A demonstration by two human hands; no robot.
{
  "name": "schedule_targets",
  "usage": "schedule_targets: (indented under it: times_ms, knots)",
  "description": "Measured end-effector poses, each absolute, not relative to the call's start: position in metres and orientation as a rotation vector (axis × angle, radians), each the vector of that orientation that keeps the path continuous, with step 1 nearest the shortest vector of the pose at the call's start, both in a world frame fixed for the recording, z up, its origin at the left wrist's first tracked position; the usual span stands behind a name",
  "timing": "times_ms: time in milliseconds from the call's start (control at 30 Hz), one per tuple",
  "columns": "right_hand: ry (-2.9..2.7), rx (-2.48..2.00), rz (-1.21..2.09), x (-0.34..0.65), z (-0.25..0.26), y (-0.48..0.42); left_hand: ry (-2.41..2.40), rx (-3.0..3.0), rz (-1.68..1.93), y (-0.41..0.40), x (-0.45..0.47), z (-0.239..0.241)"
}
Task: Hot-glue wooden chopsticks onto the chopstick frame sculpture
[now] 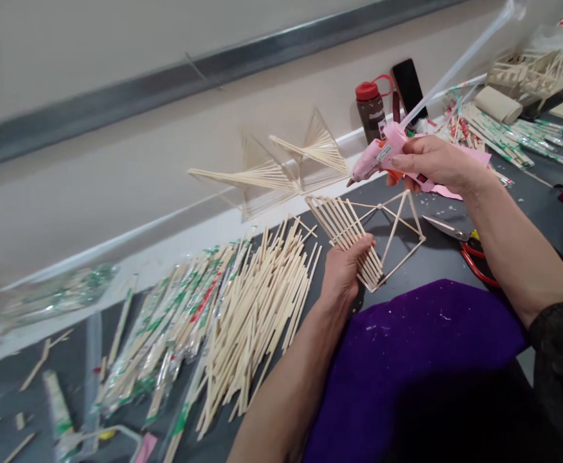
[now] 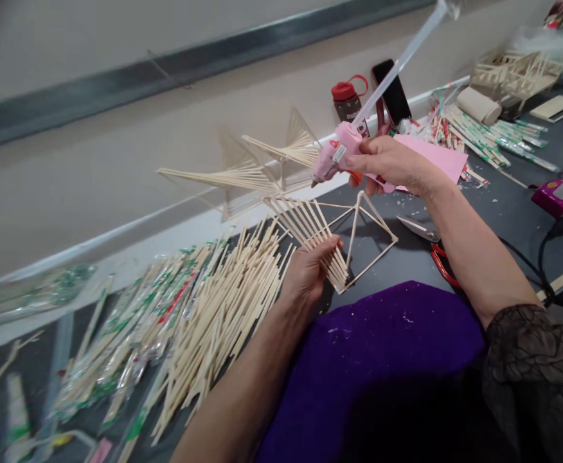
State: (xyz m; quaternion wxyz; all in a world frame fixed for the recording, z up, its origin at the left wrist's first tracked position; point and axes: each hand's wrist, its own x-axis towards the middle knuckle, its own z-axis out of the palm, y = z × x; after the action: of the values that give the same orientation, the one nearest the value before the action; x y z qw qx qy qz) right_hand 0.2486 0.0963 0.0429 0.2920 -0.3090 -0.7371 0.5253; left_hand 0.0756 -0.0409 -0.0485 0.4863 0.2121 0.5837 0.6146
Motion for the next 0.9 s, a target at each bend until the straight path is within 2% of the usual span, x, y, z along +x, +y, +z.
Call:
schedule_targets:
  times_ms: [900]
  knots:
    - [-2.106,-0.871,1.256,0.225,0.038,0.094,1.563,0.53,1.432,-0.041,0.076,-0.042]
